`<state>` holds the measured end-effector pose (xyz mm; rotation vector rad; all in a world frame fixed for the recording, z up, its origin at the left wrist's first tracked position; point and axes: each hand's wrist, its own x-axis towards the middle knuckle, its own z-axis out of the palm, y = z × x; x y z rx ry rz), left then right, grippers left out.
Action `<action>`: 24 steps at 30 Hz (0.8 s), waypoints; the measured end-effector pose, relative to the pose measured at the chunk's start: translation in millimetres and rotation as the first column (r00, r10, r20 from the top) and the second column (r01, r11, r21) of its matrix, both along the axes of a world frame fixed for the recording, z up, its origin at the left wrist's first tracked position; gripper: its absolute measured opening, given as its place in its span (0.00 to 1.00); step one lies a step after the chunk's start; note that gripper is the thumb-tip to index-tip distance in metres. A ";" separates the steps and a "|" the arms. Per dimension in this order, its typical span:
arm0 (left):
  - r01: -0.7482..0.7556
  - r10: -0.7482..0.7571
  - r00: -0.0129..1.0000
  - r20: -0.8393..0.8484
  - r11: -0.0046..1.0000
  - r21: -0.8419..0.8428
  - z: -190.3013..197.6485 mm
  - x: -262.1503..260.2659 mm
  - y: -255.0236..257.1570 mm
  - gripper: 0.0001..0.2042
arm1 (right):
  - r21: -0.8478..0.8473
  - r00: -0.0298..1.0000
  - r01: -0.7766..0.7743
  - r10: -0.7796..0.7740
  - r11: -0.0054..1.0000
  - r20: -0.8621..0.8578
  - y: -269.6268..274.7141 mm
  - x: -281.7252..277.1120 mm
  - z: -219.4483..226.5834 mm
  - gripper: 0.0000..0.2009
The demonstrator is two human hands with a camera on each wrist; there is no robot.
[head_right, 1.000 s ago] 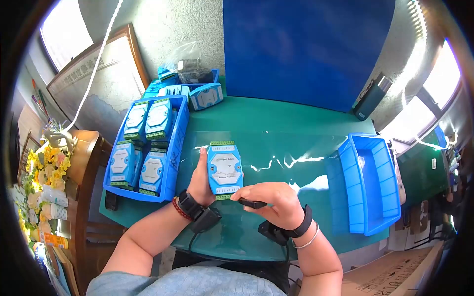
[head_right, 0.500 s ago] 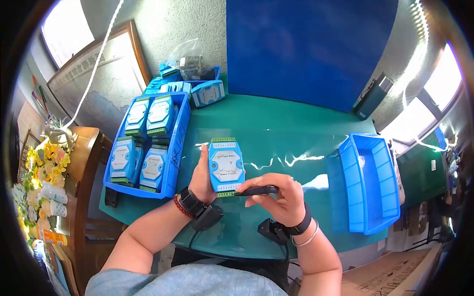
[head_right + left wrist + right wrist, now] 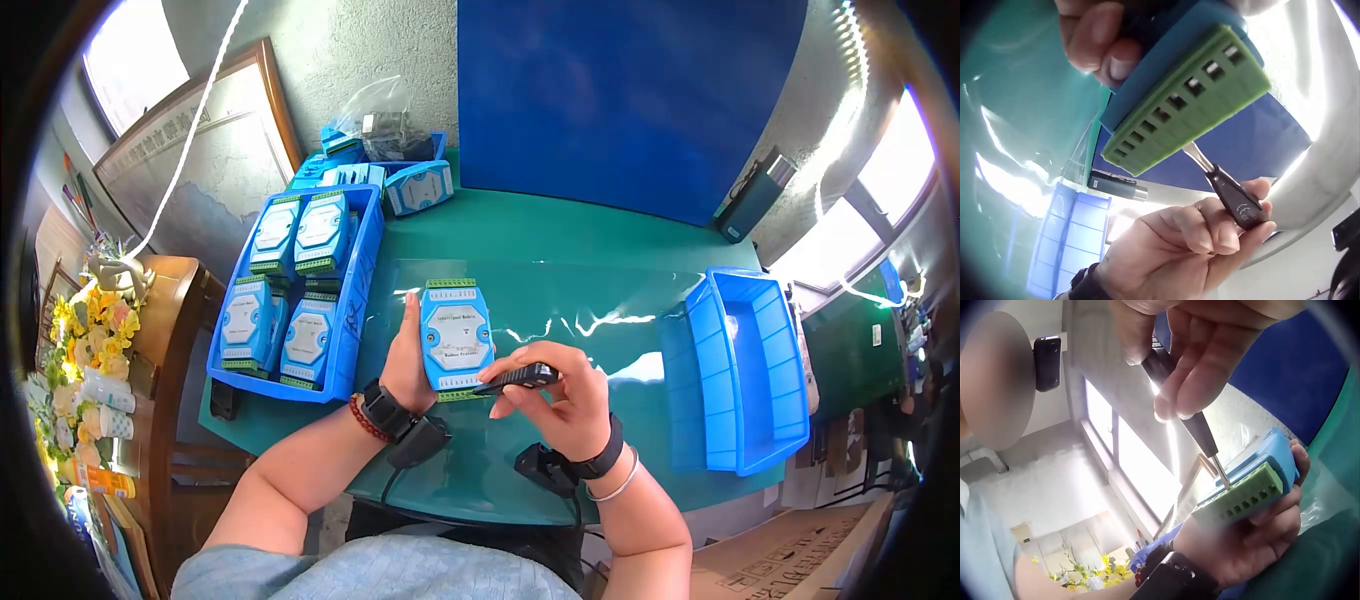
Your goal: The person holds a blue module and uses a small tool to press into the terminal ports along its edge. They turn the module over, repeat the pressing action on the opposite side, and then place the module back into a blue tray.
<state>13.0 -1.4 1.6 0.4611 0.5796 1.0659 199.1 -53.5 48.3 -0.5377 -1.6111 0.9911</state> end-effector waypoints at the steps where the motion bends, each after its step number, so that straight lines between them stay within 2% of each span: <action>1: 0.002 -0.002 1.000 -0.010 1.000 0.006 -0.2 0.0 0.1 0.34 | 0.014 1.000 0.007 -0.007 1.000 0.025 -0.2 0.3 0.1 0.15; 2: 0.005 -0.004 1.000 -0.020 1.000 0.013 -0.7 -0.1 0.1 0.35 | 0.029 0.999 0.013 -0.014 0.999 0.049 -0.3 0.6 0.3 0.16; 5: 0.008 -0.008 0.999 -0.037 1.000 0.006 0.9 0.8 -1.1 0.35 | 0.254 0.946 -0.001 -0.081 0.967 0.315 2.0 3.9 12.4 0.19; 8: 0.008 -0.007 0.999 -0.049 1.000 0.014 -1.3 -0.5 -1.0 0.34 | 0.362 0.961 -0.039 -0.064 0.932 0.268 5.1 -3.0 9.8 0.20; 9: 0.009 -0.008 0.999 -0.052 1.000 0.023 -2.4 -0.8 -0.8 0.34 | 0.364 0.963 -0.026 -0.075 0.931 0.260 4.6 -3.1 6.9 0.19; 12: -0.012 0.012 0.999 -0.053 1.000 0.005 -0.1 -0.3 -0.8 0.33 | 0.209 0.945 0.089 -0.149 0.974 0.290 -4.0 -4.9 8.9 0.14; 19: -0.038 0.038 0.998 -0.053 0.999 -0.002 1.6 -0.5 -2.6 0.32 | 0.252 0.917 0.127 -0.211 0.959 0.339 -6.8 -10.2 10.8 0.13; 22: -0.041 0.040 0.998 -0.046 0.999 -0.006 2.4 0.9 -2.6 0.32 | 0.132 0.950 0.231 -0.253 0.964 0.186 -10.5 -17.7 8.9 0.11; 24: -0.047 0.047 0.998 -0.046 0.999 0.002 1.0 1.0 -1.5 0.32 | 0.140 0.952 0.227 -0.250 0.964 0.177 -10.0 -17.1 7.9 0.12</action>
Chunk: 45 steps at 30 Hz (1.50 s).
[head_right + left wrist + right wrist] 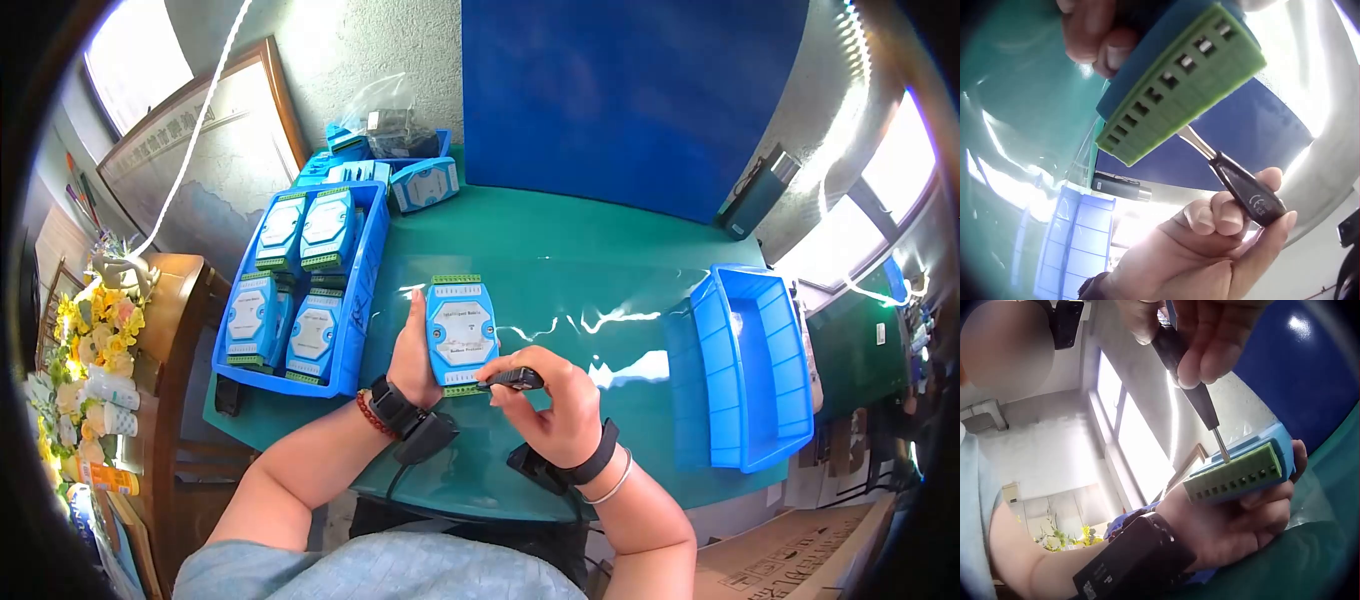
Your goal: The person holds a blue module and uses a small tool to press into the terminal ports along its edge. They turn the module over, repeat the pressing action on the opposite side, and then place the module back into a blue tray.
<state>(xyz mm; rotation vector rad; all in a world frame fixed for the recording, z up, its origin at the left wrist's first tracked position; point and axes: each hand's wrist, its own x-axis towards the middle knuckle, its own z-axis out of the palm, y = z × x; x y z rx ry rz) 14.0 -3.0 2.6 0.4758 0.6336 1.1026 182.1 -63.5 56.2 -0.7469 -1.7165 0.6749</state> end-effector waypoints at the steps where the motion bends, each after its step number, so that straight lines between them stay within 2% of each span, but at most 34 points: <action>1: -0.003 0.003 1.000 -0.007 1.000 0.007 -2.4 -0.1 0.4 0.32 | 0.001 1.000 -0.003 0.003 1.000 -0.006 -0.2 0.0 -1.5 0.13; 5: -0.013 0.014 1.000 -0.027 1.000 0.019 -3.5 0.0 1.1 0.32 | 0.053 1.000 -0.018 0.018 0.998 0.008 1.9 1.7 -6.1 0.16; 17: -0.020 0.020 1.000 -0.001 1.000 0.016 1.3 1.2 -0.1 0.32 | 0.053 1.000 -0.005 0.005 0.999 -0.002 3.0 1.8 -8.6 0.15; 20: -0.022 0.022 1.000 -0.009 0.999 0.026 2.0 1.1 -0.4 0.32 | 0.042 0.992 -0.064 0.059 0.997 0.110 3.1 7.6 -5.2 0.13; 26: -0.005 0.005 1.000 -0.002 0.999 0.034 -0.1 0.6 -0.1 0.32 | 0.050 0.990 -0.083 0.076 0.995 0.114 4.0 8.2 -4.2 0.13; 29: 0.000 0.000 1.000 0.007 1.000 0.023 0.0 0.4 -0.2 0.33 | 0.072 0.996 -0.068 0.064 0.995 0.057 5.1 5.4 -2.5 0.15; 32: -0.012 0.011 1.000 0.022 1.000 0.018 -0.4 0.5 -0.9 0.33 | 0.150 0.976 -0.152 0.125 0.977 0.179 6.2 13.3 3.6 0.16; 35: -0.050 0.048 0.998 0.042 0.998 0.031 -0.4 0.3 -1.5 0.34 | 0.207 0.990 -0.140 0.144 0.968 -0.007 5.8 14.7 -6.3 0.15; 38: -0.063 0.060 0.996 0.060 0.997 0.054 -2.3 -0.1 -1.5 0.33 | 0.103 0.979 -0.136 0.149 0.985 -0.139 3.9 12.8 -1.2 0.15; 45: -0.089 0.086 0.995 0.051 0.994 0.063 -0.7 0.3 -2.8 0.32 | -0.071 0.978 -0.107 0.093 0.992 -0.187 4.5 8.7 -10.7 0.16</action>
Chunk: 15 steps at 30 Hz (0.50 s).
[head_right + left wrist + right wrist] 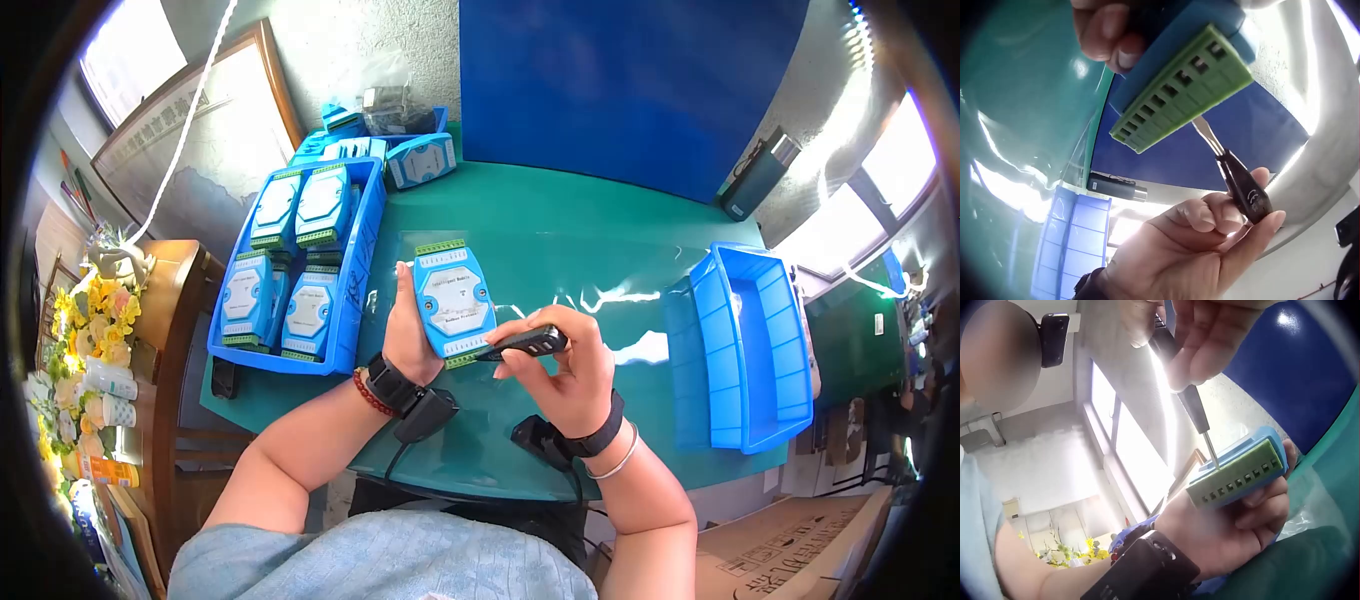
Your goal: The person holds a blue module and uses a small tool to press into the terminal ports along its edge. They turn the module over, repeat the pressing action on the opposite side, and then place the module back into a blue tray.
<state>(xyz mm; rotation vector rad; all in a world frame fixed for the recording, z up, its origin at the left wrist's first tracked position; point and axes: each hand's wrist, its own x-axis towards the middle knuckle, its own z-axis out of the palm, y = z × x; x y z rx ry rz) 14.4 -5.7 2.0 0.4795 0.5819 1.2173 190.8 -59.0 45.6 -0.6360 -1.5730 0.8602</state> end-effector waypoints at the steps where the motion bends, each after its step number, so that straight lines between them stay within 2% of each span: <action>1: -0.003 0.003 1.000 0.004 1.000 -0.008 -0.2 0.1 0.0 0.32 | 0.019 1.000 0.005 -0.005 1.000 0.019 0.2 0.4 -0.3 0.17; 6: 0.006 -0.006 1.000 -0.003 1.000 0.013 0.5 0.8 -1.1 0.32 | 0.056 0.997 0.034 -0.038 0.998 0.060 0.5 1.8 -2.0 0.20; 9: 0.020 -0.020 1.000 -0.017 1.000 0.022 0.9 1.2 -2.0 0.33 | 0.012 1.000 -0.008 0.008 1.000 0.009 0.0 -1.8 1.6 0.20; 12: 0.066 -0.065 0.997 -0.028 0.997 0.029 2.6 1.8 -3.6 0.34 | 0.117 0.980 -0.010 -0.013 0.993 0.199 2.1 1.6 8.2 0.20; 15: 0.105 -0.104 0.994 -0.027 0.994 0.030 -0.5 3.7 -4.8 0.34 | 0.072 0.981 0.085 -0.096 0.994 0.171 -5.4 -2.7 7.8 0.20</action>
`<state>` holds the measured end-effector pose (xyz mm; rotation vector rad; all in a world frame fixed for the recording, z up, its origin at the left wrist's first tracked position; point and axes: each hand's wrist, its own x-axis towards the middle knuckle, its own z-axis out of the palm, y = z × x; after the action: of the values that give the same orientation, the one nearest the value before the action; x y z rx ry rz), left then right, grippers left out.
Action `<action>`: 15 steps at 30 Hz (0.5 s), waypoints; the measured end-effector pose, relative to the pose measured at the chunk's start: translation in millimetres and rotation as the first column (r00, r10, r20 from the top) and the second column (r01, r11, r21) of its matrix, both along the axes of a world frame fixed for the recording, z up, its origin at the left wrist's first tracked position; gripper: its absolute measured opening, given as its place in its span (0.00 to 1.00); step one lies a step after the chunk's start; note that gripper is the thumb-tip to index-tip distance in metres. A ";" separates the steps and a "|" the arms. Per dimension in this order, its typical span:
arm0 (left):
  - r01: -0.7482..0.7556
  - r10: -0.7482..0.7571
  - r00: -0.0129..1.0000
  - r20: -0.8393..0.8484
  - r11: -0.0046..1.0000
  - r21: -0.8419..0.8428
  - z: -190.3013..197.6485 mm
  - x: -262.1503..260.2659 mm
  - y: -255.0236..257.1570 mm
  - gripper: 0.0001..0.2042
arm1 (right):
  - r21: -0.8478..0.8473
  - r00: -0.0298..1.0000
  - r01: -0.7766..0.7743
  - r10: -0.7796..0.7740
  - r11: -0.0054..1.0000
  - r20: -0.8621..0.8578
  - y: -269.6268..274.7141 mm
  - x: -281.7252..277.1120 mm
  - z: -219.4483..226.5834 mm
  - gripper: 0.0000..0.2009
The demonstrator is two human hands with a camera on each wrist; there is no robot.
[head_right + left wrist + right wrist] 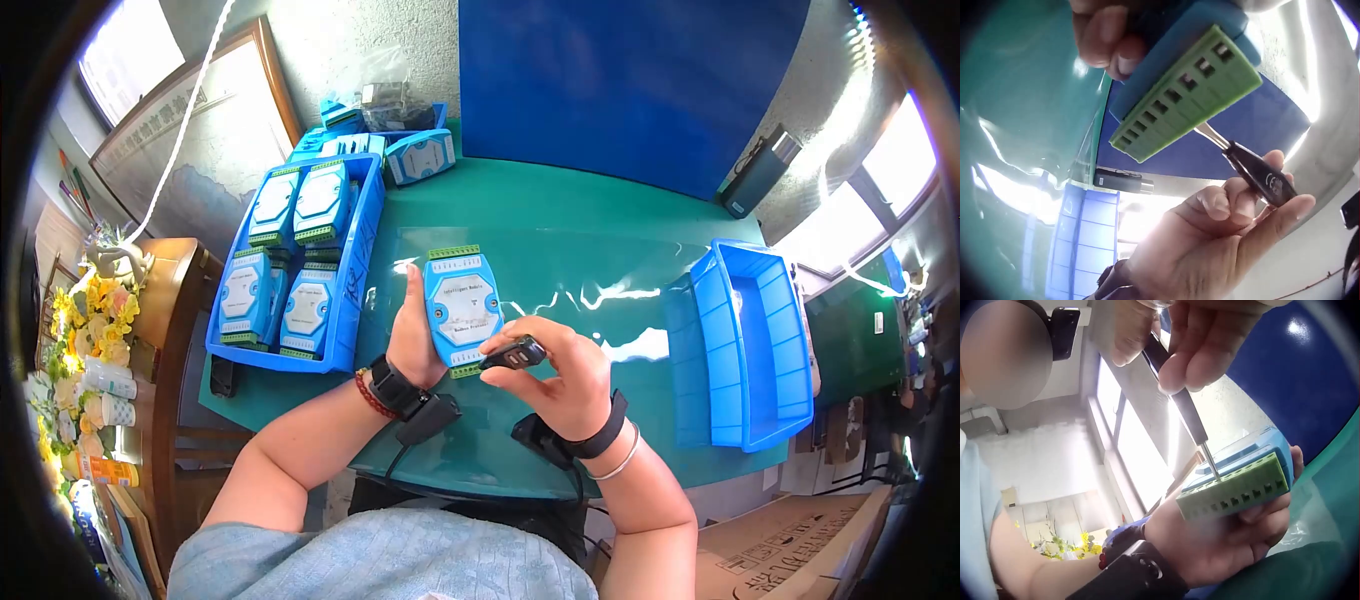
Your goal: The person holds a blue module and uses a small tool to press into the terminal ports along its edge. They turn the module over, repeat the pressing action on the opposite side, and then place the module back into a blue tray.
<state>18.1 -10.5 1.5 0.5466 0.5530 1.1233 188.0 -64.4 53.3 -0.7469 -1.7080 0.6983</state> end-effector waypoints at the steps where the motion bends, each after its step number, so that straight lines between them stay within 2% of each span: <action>1: 0.010 -0.010 1.000 0.001 1.000 0.000 -1.1 0.5 -0.1 0.35 | 0.042 0.999 0.019 -0.022 0.999 0.050 -0.9 -0.1 2.5 0.21; 3: 0.011 -0.011 1.000 0.011 1.000 -0.011 -1.0 -0.2 0.0 0.34 | 0.127 0.987 0.050 -0.069 0.991 0.148 -2.2 -0.9 7.7 0.21; 12: -0.004 0.004 1.000 0.025 1.000 -0.028 -1.7 -1.0 0.4 0.33 | 0.132 0.991 0.101 -0.111 0.986 0.070 -3.2 -6.0 -4.8 0.20; 15: -0.004 0.004 1.000 0.025 1.000 -0.025 -2.3 -0.9 0.8 0.33 | 0.118 0.988 0.108 -0.120 0.987 0.097 -4.3 -5.1 -3.0 0.20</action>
<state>17.2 -9.8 -0.8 0.5097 0.5456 1.1242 183.0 -68.8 50.3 -0.8066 -1.7676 0.4873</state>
